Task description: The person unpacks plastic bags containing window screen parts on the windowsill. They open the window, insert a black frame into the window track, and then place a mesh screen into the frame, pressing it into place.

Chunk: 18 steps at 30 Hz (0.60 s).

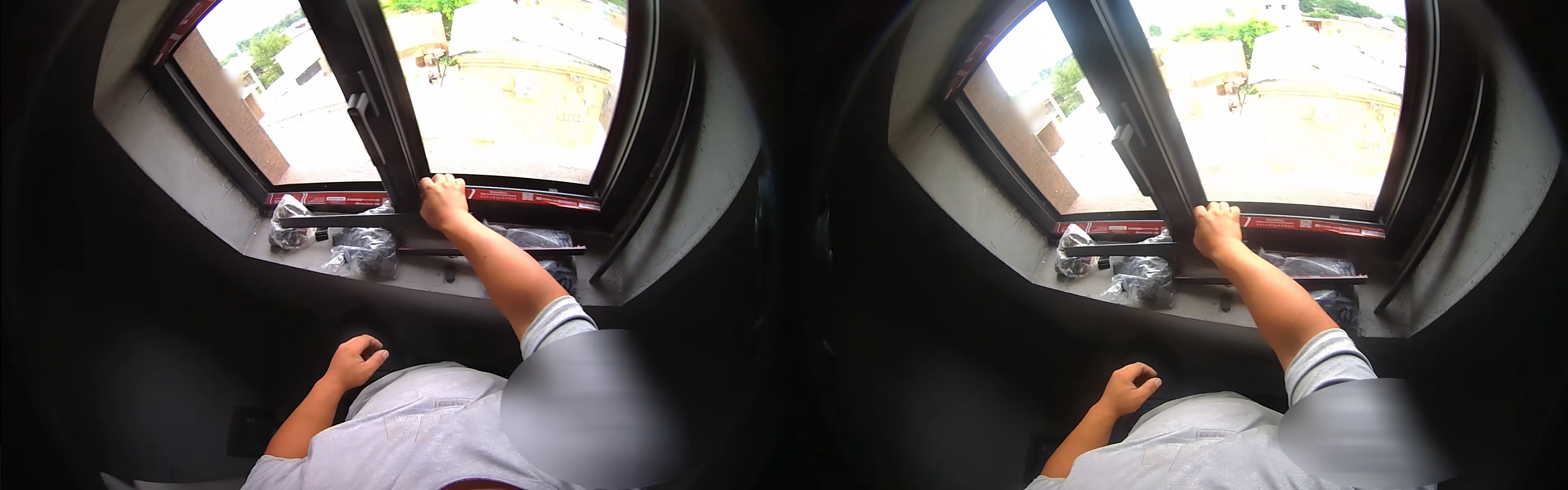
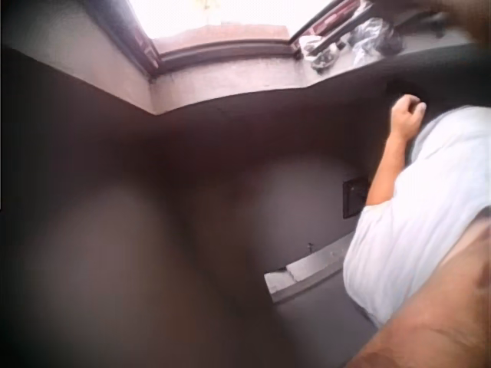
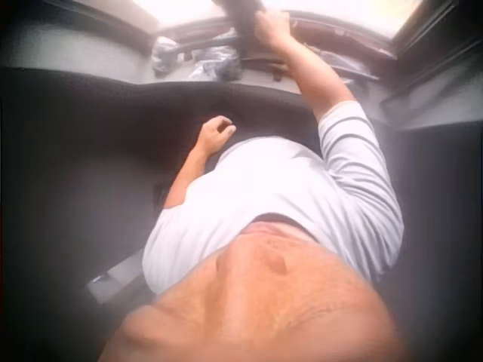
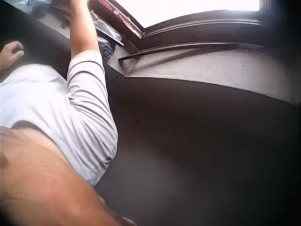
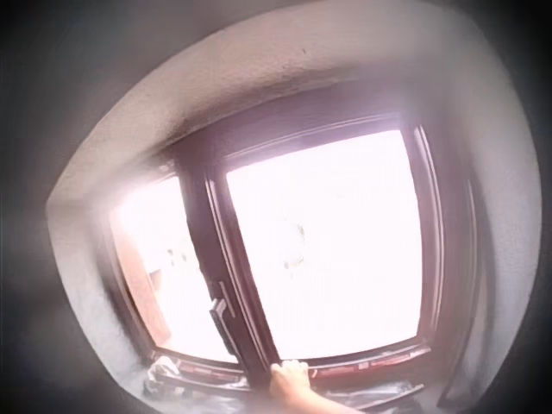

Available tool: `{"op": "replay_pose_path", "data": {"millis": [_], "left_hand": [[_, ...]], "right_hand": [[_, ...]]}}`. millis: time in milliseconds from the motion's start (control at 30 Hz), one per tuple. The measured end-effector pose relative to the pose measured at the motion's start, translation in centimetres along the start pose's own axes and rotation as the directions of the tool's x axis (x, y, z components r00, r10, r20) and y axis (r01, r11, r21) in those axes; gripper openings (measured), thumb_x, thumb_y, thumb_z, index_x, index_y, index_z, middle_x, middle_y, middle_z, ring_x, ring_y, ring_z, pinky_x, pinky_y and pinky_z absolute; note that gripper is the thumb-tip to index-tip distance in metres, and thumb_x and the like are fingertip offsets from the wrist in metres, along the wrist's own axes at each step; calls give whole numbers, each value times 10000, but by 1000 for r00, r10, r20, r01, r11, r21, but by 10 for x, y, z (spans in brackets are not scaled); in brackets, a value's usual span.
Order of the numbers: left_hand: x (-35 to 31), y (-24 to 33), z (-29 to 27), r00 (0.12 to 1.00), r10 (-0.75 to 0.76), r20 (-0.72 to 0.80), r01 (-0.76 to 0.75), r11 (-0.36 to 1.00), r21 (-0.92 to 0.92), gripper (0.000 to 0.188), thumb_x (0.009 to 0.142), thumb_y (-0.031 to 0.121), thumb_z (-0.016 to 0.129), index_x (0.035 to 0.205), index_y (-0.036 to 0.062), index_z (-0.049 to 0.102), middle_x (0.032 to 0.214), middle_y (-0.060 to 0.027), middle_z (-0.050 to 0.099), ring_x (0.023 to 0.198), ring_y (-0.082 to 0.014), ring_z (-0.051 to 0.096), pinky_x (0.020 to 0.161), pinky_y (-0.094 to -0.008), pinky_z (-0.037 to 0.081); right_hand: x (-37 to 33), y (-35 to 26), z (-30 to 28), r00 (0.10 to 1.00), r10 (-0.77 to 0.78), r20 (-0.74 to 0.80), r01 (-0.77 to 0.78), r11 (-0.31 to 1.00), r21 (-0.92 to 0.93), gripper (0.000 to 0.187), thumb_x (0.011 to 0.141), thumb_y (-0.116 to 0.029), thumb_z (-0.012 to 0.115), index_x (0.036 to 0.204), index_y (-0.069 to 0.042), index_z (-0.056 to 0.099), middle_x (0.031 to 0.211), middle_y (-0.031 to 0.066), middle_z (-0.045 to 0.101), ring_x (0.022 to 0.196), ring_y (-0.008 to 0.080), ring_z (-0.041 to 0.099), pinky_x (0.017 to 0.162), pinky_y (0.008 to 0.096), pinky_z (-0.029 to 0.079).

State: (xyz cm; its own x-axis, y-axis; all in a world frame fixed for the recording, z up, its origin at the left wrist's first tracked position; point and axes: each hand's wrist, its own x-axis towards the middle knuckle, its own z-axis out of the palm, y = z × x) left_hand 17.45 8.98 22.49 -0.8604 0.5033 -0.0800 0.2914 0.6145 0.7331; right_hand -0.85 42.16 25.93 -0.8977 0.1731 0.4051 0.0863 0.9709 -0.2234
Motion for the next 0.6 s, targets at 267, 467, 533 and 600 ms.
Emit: {"op": "replay_pose_path", "data": {"millis": [267,467,533,600], "left_hand": [[7,-64,5,988,-55,146,68,994,-82,269,884,259,730,1020,27,717,929,-122,732,836,-217,701,791,-339,563],[14,-115,-9,992,-46,118,69,977,-203,261,899,261,727,1004,23,710,911,-110,731,823,-197,692,788,-326,551],[11,-134,-6,994,-57,93,83,949,-303,255,906,256,726,997,18,708,905,-99,732,821,-177,685,783,-321,548],[10,-152,2,993,-65,96,99,904,-416,251,911,252,727,988,14,707,896,-87,730,821,-159,676,778,-315,545]], "right_hand": [[-1,8,-2,999,-30,11,29,994,105,229,872,-202,666,1093,-154,701,1080,114,704,1039,326,664,958,485,462],[-5,8,20,944,-161,-287,203,971,123,49,843,-119,652,842,-114,700,902,81,700,912,314,663,926,515,446],[-6,2,7,981,-115,-159,146,969,197,49,832,-95,652,784,-100,658,861,76,685,881,325,652,916,511,443],[-8,1,-3,994,22,-105,8,961,278,52,835,-43,680,886,-44,683,933,124,716,916,322,670,868,423,489]]}}
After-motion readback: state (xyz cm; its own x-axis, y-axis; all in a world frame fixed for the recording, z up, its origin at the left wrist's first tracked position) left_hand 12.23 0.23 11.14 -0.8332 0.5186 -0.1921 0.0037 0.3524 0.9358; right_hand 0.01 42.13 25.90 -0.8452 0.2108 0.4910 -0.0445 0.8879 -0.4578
